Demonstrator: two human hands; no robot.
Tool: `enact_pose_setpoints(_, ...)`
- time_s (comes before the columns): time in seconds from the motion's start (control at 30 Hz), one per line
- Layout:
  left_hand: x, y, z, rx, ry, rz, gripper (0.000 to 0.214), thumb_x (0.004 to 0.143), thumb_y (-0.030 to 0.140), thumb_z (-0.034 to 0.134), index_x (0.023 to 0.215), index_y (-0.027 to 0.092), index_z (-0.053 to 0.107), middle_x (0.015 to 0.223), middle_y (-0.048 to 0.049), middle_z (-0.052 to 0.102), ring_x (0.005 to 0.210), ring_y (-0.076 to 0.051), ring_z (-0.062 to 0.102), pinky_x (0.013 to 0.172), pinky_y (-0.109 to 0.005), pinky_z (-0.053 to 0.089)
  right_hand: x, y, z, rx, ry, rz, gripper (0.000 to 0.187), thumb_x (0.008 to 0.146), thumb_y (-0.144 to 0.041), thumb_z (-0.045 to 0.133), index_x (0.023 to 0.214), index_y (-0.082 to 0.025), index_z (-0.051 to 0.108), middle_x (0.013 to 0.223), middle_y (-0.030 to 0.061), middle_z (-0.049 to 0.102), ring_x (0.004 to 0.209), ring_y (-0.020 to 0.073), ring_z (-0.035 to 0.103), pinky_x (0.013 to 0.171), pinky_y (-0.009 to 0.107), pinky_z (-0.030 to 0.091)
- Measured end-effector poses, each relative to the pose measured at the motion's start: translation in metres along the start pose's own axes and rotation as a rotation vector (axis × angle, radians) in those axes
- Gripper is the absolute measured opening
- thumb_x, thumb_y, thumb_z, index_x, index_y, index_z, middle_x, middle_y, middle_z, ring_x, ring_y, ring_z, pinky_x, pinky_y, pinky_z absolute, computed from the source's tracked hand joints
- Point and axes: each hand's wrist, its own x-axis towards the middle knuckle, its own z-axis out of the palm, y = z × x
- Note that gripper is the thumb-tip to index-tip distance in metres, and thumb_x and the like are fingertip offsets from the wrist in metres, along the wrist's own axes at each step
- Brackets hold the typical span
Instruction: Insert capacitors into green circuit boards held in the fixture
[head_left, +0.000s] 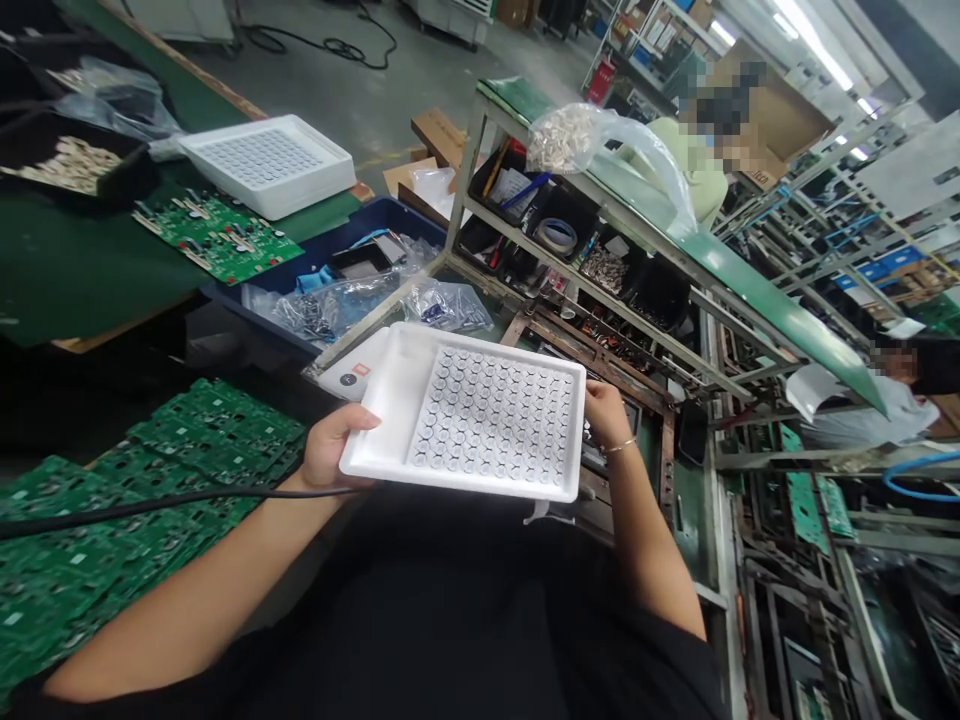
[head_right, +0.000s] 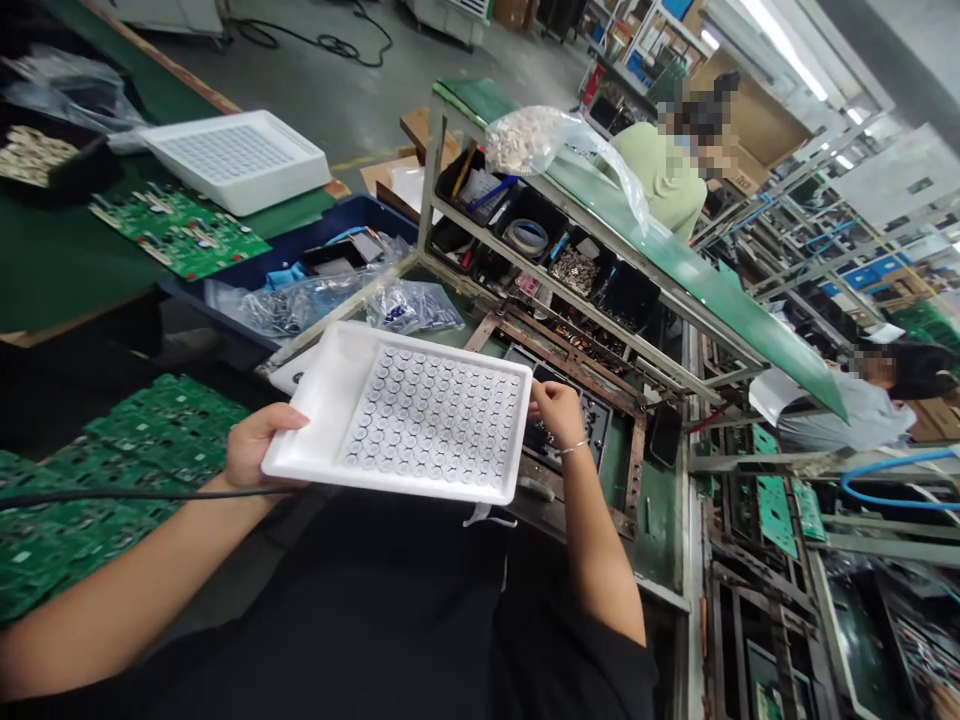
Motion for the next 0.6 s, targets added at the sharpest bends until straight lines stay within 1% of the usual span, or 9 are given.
enact_pose_setpoints(0.07,0.002,0.005,0.007,-0.006,0.013,0.019,0.055,0.054,0.027,0.057,0.107,0.016,0.066,0.083,-0.0086,0.074,0.101,-0.042,0.065,0.082,-0.05,0.058,-0.003,-0.007,-0.014,-0.16,0.176,-0.157,0.047,0.079,-0.059,0.057,0.076,-0.014,0.067,0.066,0.0066,0.067,0.061,0.0193,0.061,0.058,0.03,0.049)
enact_pose_setpoints(0.13,0.005,0.007,0.013,-0.007,0.007,0.012,0.054,0.054,0.025,0.058,0.106,0.016,0.066,0.082,-0.0086,0.074,0.097,-0.041,0.067,0.08,-0.049,0.059,-0.009,-0.027,-0.025,-0.246,0.374,-0.407,0.041,0.087,-0.053,0.052,0.085,-0.015,0.068,0.084,0.0101,0.069,0.077,0.0209,0.064,0.072,0.034,0.052)
enact_pose_setpoints(0.17,0.006,0.006,0.015,-0.003,-0.006,0.0,0.054,0.054,0.025,0.059,0.106,0.015,0.067,0.081,-0.0088,0.074,0.094,-0.04,0.068,0.078,-0.047,0.059,-0.012,-0.042,-0.027,-0.268,0.378,-0.535,0.036,0.09,-0.049,0.051,0.089,-0.017,0.069,0.091,0.0107,0.069,0.085,0.0213,0.064,0.079,0.036,0.052)
enact_pose_setpoints(0.2,0.008,0.005,0.018,0.003,-0.026,-0.012,0.053,0.053,0.023,0.06,0.105,0.014,0.067,0.081,-0.0092,0.074,0.091,-0.039,0.068,0.075,-0.046,0.06,-0.016,-0.058,-0.026,-0.279,0.305,-0.653,0.032,0.091,-0.046,0.051,0.091,-0.019,0.069,0.097,0.0105,0.069,0.091,0.0215,0.063,0.084,0.037,0.051)
enact_pose_setpoints(0.27,0.009,-0.001,0.024,0.016,-0.078,-0.024,0.052,0.053,0.021,0.061,0.104,0.011,0.067,0.08,-0.0105,0.074,0.086,-0.037,0.069,0.071,-0.043,0.06,-0.022,-0.088,-0.016,-0.294,0.022,-0.833,0.025,0.09,-0.043,0.058,0.098,-0.022,0.07,0.105,0.0097,0.068,0.1,0.0223,0.063,0.091,0.04,0.05)
enact_pose_setpoints(0.37,0.009,-0.013,0.033,0.026,-0.148,-0.031,0.05,0.053,0.018,0.062,0.102,0.008,0.068,0.083,-0.0116,0.074,0.08,-0.033,0.07,0.064,-0.036,0.058,-0.023,-0.117,0.013,-0.3,-0.332,-0.951,0.038,0.082,-0.043,0.069,0.112,-0.02,0.067,0.114,0.0112,0.067,0.106,0.0238,0.062,0.094,0.041,0.05)
enact_pose_setpoints(0.43,0.007,-0.02,0.037,0.023,-0.171,-0.038,0.049,0.053,0.017,0.062,0.101,0.008,0.069,0.084,-0.0112,0.074,0.074,-0.029,0.069,0.059,-0.032,0.056,-0.021,-0.122,0.031,-0.286,-0.453,-0.943,0.044,0.08,-0.041,0.072,0.116,-0.018,0.066,0.112,0.0111,0.069,0.101,0.0227,0.064,0.09,0.039,0.053)
enact_pose_setpoints(0.5,0.006,-0.025,0.039,0.024,-0.183,-0.043,0.049,0.053,0.017,0.063,0.101,0.008,0.069,0.083,-0.0102,0.074,0.065,-0.025,0.068,0.053,-0.027,0.053,-0.019,-0.121,0.042,-0.243,-0.524,-0.882,0.035,0.082,-0.037,0.07,0.112,-0.019,0.069,0.103,0.0079,0.072,0.089,0.019,0.067,0.082,0.034,0.054)
enact_pose_setpoints(0.6,0.005,-0.029,0.038,0.023,-0.211,-0.056,0.05,0.053,0.016,0.063,0.102,0.009,0.069,0.082,-0.0089,0.074,0.056,-0.02,0.064,0.048,-0.024,0.049,-0.016,-0.116,0.047,-0.149,-0.583,-0.735,0.022,0.086,-0.037,0.065,0.096,-0.02,0.075,0.089,0.0034,0.074,0.074,0.0139,0.066,0.069,0.027,0.053)
